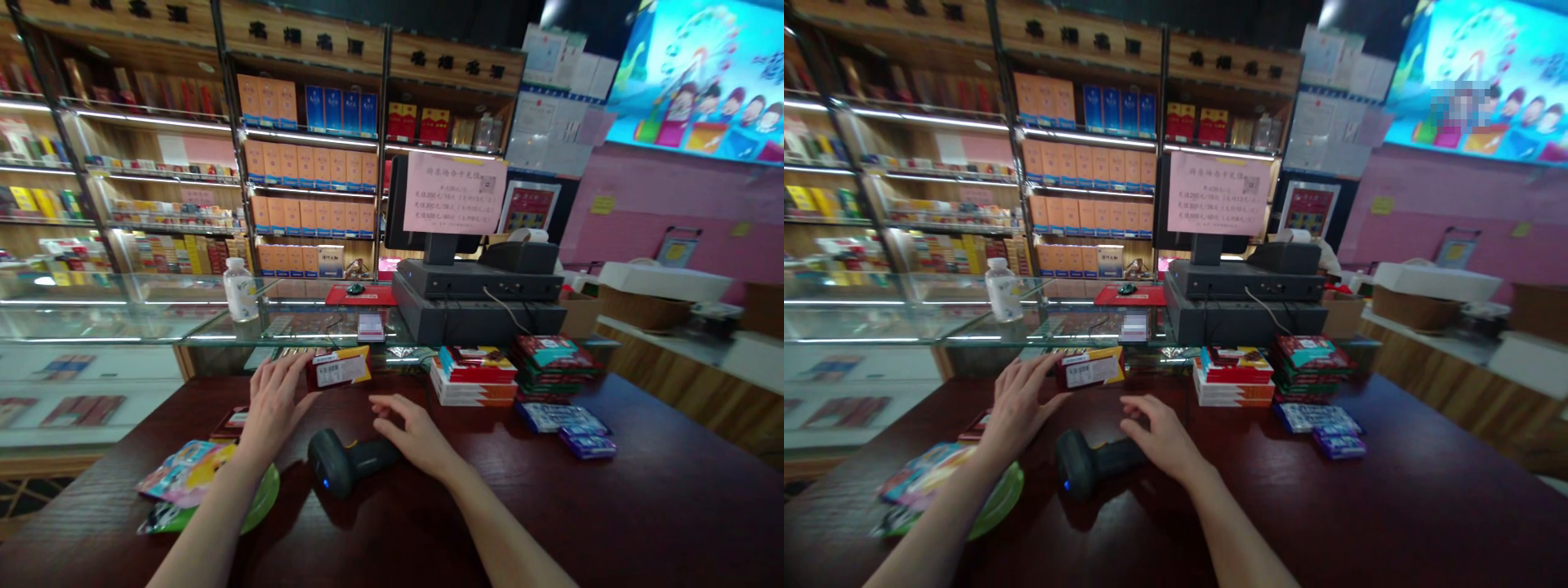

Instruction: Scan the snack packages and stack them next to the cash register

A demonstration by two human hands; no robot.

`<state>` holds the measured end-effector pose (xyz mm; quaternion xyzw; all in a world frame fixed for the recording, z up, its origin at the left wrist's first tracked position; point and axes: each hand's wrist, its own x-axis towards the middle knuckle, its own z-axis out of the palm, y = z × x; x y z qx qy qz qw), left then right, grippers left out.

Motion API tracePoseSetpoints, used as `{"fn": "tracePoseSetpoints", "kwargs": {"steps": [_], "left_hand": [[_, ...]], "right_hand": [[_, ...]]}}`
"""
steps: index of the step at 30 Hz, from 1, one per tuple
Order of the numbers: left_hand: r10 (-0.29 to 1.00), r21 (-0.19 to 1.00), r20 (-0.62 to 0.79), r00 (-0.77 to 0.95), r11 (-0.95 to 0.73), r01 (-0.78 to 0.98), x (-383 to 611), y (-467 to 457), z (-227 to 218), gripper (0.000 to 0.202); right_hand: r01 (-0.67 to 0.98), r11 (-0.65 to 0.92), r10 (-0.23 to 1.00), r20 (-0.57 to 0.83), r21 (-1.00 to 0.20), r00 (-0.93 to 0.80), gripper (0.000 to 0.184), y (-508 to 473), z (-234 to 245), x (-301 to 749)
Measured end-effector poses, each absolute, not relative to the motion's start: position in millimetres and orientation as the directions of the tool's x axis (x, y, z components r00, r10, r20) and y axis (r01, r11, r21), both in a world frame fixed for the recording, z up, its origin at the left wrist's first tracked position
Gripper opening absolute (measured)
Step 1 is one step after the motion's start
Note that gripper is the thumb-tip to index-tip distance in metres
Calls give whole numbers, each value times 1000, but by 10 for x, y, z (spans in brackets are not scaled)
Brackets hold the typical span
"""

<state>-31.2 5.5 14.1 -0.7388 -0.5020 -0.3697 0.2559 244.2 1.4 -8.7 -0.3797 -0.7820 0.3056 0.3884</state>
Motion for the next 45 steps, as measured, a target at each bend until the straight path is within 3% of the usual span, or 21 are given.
{"fn": "tracePoseSetpoints", "kwargs": {"steps": [2,6,15,23,39,45], "left_hand": [[545,-24,801,247,-383,923,-298,53,147,59],[548,-46,785,289,-414,909,-255,36,166,62],[603,-3,731,320,-467,884,-146,-1,167,57],[648,231,716,259,-570,789,-82,78,78,68],[774,524,631,56,-478,705,-4,172,-38,73],[839,682,544,-12,-434,589,29,197,-18,55]], "right_hand": [[239,451,881,385,-860,-275,42,101,-148,2437],[81,360,918,337,-930,-209,58,215,-238,2439],[5,315,929,307,-949,-206,68,182,-218,2395],[-125,246,944,267,-961,-196,64,121,-152,2346],[-137,223,969,235,-965,-81,63,194,-236,2331],[-182,248,965,259,-951,-33,57,227,-222,2387]]}}
